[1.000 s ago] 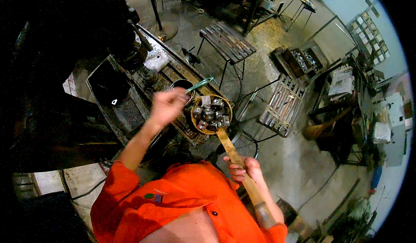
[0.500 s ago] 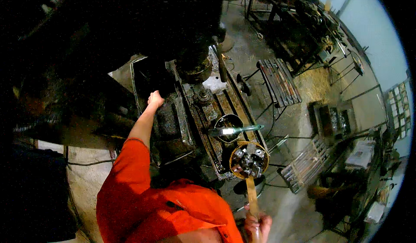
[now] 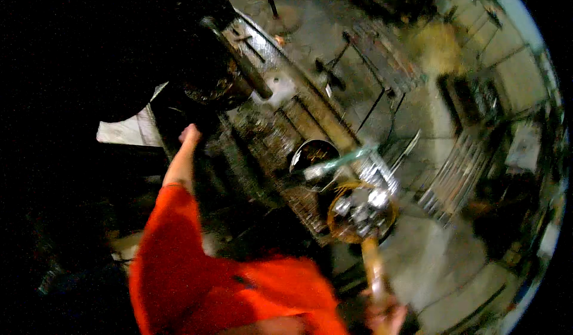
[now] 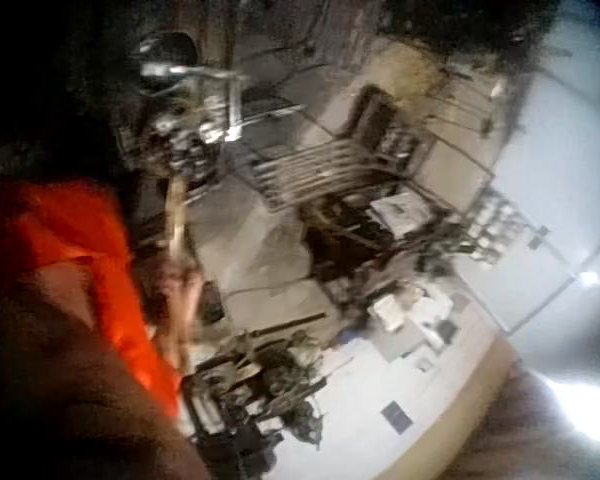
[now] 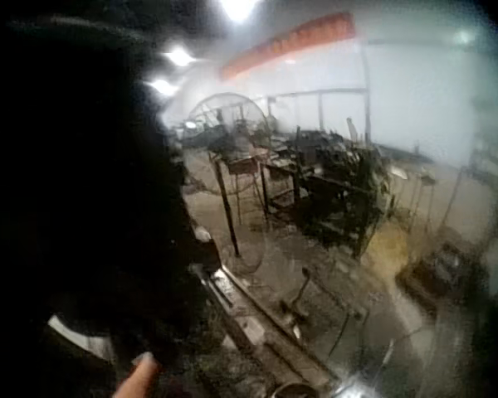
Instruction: The person uses a wooden-handled strainer to scoop small metal parts from a liquid-filled bucket, rinses them, and transfers them into a metal tray. The person repeats this process multiple times, moving between the bucket and the tray.
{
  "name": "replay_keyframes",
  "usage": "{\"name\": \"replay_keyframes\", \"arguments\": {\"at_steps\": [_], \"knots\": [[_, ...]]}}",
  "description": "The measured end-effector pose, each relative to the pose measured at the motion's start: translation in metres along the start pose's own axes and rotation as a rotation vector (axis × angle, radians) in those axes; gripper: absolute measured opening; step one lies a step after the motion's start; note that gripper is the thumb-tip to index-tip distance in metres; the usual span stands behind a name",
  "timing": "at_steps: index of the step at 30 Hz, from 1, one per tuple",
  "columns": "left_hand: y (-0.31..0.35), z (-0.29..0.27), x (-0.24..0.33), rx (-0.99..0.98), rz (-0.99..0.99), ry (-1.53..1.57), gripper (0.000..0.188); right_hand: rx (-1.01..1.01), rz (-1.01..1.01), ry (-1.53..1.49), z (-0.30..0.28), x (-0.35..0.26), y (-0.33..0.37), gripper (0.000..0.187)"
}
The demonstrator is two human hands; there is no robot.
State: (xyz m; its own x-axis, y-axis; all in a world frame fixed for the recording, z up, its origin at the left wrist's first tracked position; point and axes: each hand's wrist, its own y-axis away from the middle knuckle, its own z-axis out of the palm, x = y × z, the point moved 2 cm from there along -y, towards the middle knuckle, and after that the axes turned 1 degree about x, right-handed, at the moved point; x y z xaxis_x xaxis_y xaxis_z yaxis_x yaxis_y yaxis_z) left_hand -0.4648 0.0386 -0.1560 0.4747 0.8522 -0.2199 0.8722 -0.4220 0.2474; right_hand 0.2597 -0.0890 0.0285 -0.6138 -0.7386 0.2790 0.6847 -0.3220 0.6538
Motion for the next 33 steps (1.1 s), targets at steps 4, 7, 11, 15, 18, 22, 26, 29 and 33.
{"name": "replay_keyframes", "arguments": {"at_steps": [4,7,11,15,18,22,26,29,33], "knots": [[-0.004,0.007,0.002,-0.012,0.09,-0.077,0.025,0.085,-0.084,0.131,0.004,0.009,0.003,0.076],[-0.022,0.006,0.01,0.053,0.067,-0.013,0.027,0.073,-0.201,0.27,0.017,0.017,-0.005,0.073],[-0.056,0.038,-0.023,0.145,0.028,0.034,0.032,0.137,-0.296,0.248,0.03,0.025,-0.003,0.073],[-0.016,0.005,0.014,0.025,0.016,0.181,0.053,0.239,-0.402,0.407,0.052,0.029,-0.008,0.059],[-0.044,0.019,-0.006,-0.004,-0.085,0.159,0.055,0.187,-0.369,0.404,0.047,0.023,-0.008,0.054],[-0.047,0.031,-0.002,0.019,0.075,-0.113,0.052,0.028,-0.369,0.306,0.045,0.025,-0.012,0.058],[-0.073,0.042,-0.008,-0.004,-0.179,0.339,0.049,0.059,-0.326,0.255,0.043,0.03,-0.011,0.057],[-0.04,0.019,0.007,0.027,0.104,0.05,0.048,0.078,-0.282,0.28,0.035,0.033,-0.012,0.063],[-0.049,0.025,-0.005,0.096,0.107,0.155,0.048,-0.016,-0.255,0.218,0.03,0.032,-0.013,0.064]]}}
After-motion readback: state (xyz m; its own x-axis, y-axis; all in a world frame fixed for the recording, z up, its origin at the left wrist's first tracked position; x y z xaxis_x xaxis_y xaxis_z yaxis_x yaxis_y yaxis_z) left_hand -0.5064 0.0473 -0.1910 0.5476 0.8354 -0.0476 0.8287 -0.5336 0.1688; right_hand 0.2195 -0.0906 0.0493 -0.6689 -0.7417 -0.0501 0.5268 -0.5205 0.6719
